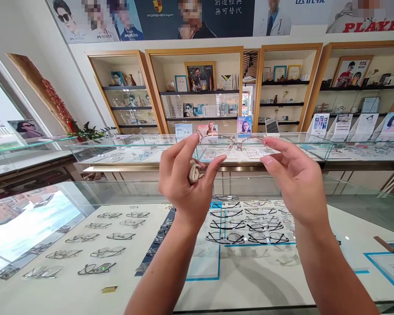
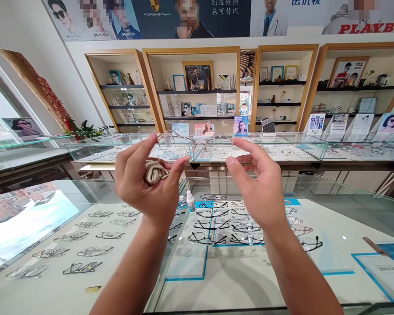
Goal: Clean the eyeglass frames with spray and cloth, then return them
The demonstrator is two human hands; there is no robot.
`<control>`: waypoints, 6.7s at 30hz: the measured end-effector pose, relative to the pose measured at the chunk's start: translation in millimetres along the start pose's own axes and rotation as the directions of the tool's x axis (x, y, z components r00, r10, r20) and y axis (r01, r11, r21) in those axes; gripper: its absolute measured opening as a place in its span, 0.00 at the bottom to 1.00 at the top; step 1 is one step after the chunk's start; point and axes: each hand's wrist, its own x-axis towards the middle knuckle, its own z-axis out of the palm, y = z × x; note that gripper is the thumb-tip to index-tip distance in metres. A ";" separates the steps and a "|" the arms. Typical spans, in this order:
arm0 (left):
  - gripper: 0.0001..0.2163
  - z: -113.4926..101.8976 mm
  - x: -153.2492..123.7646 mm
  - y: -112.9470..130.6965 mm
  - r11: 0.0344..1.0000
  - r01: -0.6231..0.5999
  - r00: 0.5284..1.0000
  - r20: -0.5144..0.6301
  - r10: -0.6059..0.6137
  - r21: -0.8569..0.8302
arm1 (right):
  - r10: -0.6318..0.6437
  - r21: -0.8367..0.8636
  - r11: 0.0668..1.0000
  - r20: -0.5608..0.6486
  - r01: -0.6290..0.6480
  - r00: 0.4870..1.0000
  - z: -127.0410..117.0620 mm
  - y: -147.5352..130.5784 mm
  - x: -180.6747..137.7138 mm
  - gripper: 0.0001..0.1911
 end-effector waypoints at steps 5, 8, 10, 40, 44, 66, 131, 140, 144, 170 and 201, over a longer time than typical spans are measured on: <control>0.25 0.1 0.0 0.8 1.000 0.019 1.000 -0.001 -0.019 0.009 | 0.001 0.006 1.000 -0.059 -0.001 0.998 1.1 -0.3 0.2 0.17; 0.24 -0.6 1.8 2.9 0.998 0.041 0.999 0.015 -0.040 -0.037 | -0.017 -0.016 1.000 -0.111 0.016 0.994 1.4 -2.6 0.3 0.16; 0.24 -1.0 3.1 4.5 0.998 0.057 0.998 0.020 -0.056 -0.035 | -0.021 -0.025 1.000 -0.132 0.018 0.991 1.5 -4.1 0.8 0.15; 0.24 4.2 -2.9 12.4 0.978 0.155 0.985 0.100 -0.142 -0.141 | 0.026 0.155 0.988 -0.145 -0.003 0.989 -3.0 6.2 10.2 0.11; 0.24 3.9 -2.2 16.2 0.962 0.204 0.976 0.113 -0.185 -0.183 | 0.045 0.147 0.989 -0.156 -0.022 0.987 -2.7 6.6 11.4 0.12; 0.23 9.8 6.4 21.6 -0.228 0.946 0.129 0.915 -0.383 -0.229 | -0.261 0.297 0.931 0.129 0.214 0.957 7.0 19.6 15.0 0.08; 0.08 -247.4 -69.5 -189.6 0.550 0.457 0.394 0.396 -0.830 0.699 | -0.255 0.150 0.967 0.521 0.206 0.815 77.9 29.2 -31.6 0.04; 0.07 -269.9 -7.1 -218.4 0.345 0.909 0.347 0.032 -0.937 0.236 | -0.202 0.001 0.965 0.644 0.263 0.738 103.4 53.1 -49.9 0.08; 0.06 -297.5 -40.8 -237.3 0.197 0.818 0.275 -0.066 -0.959 0.541 | -0.079 -0.183 0.919 0.781 0.349 0.619 142.7 70.1 -66.4 0.09; 0.08 -344.8 -114.6 -255.2 0.190 0.700 0.365 -0.116 -0.924 0.689 | 0.269 -0.310 0.659 0.948 0.685 0.170 264.3 121.8 -87.0 0.14; 0.08 -342.0 -111.3 -253.6 0.176 0.692 0.378 -0.143 -0.915 0.700 | 0.412 -0.575 0.721 0.805 0.388 0.427 292.9 121.1 -46.1 0.10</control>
